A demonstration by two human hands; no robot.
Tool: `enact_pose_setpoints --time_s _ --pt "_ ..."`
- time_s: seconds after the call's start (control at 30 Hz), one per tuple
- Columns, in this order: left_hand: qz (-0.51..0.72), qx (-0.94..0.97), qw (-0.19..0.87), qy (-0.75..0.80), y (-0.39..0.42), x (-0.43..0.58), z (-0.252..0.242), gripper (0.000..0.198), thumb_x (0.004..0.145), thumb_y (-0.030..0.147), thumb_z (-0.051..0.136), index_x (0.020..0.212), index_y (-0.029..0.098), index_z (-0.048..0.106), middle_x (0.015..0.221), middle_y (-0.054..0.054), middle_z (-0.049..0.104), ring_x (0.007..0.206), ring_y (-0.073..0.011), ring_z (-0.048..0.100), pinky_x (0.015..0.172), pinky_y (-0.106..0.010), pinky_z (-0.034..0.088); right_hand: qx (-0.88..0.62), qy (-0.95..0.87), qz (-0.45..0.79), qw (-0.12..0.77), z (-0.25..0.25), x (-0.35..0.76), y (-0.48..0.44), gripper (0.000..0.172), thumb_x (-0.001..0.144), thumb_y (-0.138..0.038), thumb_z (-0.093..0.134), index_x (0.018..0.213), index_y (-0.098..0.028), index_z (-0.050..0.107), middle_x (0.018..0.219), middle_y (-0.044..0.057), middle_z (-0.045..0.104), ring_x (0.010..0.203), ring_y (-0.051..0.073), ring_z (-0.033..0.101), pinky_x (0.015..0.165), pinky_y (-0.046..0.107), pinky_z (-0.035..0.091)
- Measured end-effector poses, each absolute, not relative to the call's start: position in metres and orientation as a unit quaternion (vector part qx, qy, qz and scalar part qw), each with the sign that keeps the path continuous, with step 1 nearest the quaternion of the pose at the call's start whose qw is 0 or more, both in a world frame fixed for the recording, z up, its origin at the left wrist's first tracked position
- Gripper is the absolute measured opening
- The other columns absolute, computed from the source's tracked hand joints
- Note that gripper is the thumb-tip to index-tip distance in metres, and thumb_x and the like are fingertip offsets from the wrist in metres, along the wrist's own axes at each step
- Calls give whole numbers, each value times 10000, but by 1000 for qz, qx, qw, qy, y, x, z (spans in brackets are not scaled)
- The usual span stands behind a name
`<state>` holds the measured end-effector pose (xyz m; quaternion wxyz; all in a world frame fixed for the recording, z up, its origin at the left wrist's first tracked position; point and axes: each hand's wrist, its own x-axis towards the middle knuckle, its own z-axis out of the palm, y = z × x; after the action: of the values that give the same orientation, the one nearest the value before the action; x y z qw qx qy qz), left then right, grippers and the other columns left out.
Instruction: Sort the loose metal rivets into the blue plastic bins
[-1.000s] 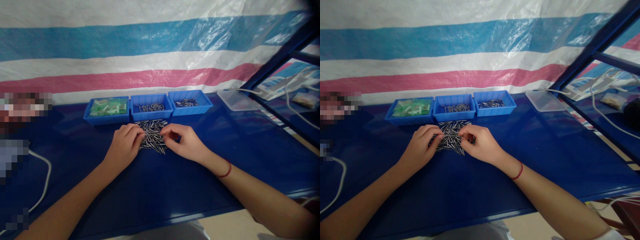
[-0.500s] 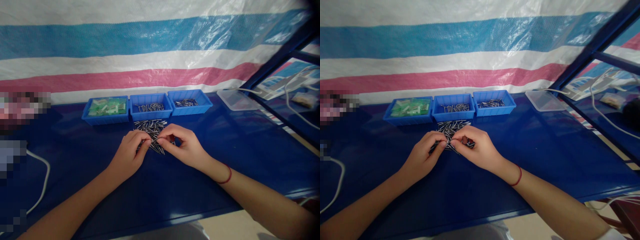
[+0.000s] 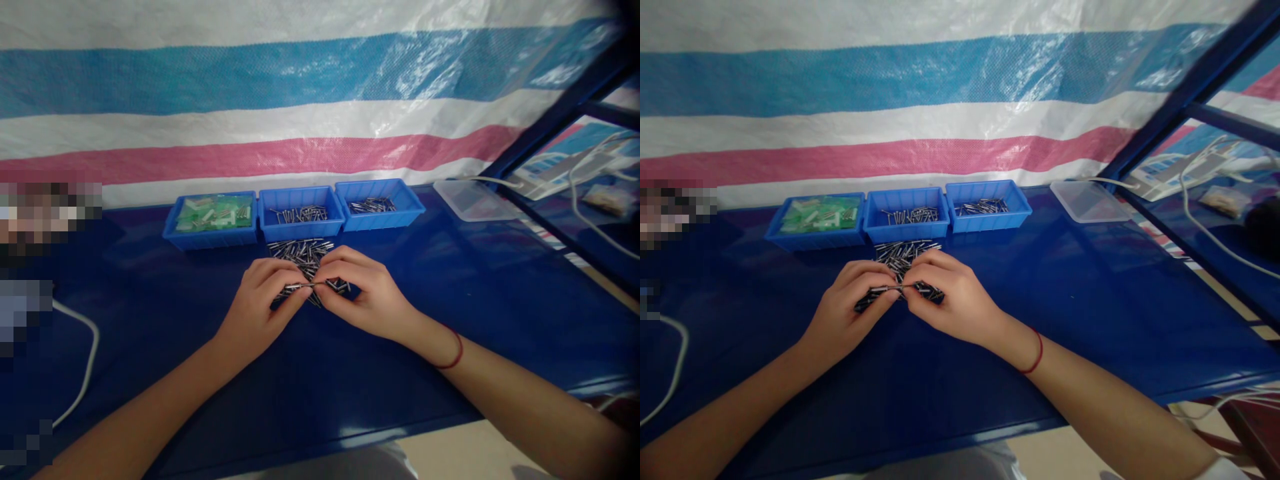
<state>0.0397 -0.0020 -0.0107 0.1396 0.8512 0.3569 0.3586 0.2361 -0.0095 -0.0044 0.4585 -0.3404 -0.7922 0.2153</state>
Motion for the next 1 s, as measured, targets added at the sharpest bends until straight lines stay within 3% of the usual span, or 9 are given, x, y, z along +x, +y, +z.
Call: enact_pose_setpoints --time_s 0.1,0.2,0.3,0.43,0.5,0.7,1.0 --pt "353 848 124 375 -1 37 -10 212 884 305 604 1067 200 590 1036 -53 641 1025 -212 541 920 -375 417 -377 -758 258 465 -8 240 -4 61 842 -176 600 822 -184 657 833 45 633 750 133 586 660 271 478" --pt "316 846 123 412 3 33 -12 429 893 377 571 1262 174 492 1117 -85 630 1068 -242 514 949 -422 405 -467 -634 300 538 -11 250 10 106 834 -279 621 794 -187 656 762 19 617 642 113 541 573 252 440" --pt "277 859 89 421 9 31 -17 416 892 412 557 1242 188 538 1158 -90 613 1131 -266 483 992 -457 376 -523 -463 344 627 -11 266 28 167 795 -348 646 803 -181 657 612 -35 526 516 80 454 491 226 384" --pt "218 892 40 393 12 29 -23 451 849 474 601 1237 244 583 1304 -90 537 1285 -314 375 1064 -505 307 -543 -341 417 644 -8 283 44 284 684 -340 726 906 -175 660 672 -36 549 511 68 464 437 202 350" --pt "199 903 29 379 11 28 -25 438 856 465 594 1246 264 588 1373 -91 484 1335 -327 323 1079 -515 291 -549 -357 430 621 -8 285 45 308 661 -303 736 931 -177 660 646 -41 549 516 73 473 441 199 350" --pt "203 920 10 335 9 32 -23 282 903 357 562 1169 330 652 1396 -79 459 1352 -325 319 1070 -514 313 -516 -566 388 513 -7 270 28 106 750 -265 673 795 -169 677 640 -22 596 547 82 486 524 223 396" --pt "218 933 -12 287 2 41 -22 143 897 259 586 929 275 724 1248 -70 605 1262 -302 445 983 -488 394 -494 -642 361 462 -10 255 15 118 812 -280 624 814 -170 666 754 21 667 675 135 587 610 257 464"
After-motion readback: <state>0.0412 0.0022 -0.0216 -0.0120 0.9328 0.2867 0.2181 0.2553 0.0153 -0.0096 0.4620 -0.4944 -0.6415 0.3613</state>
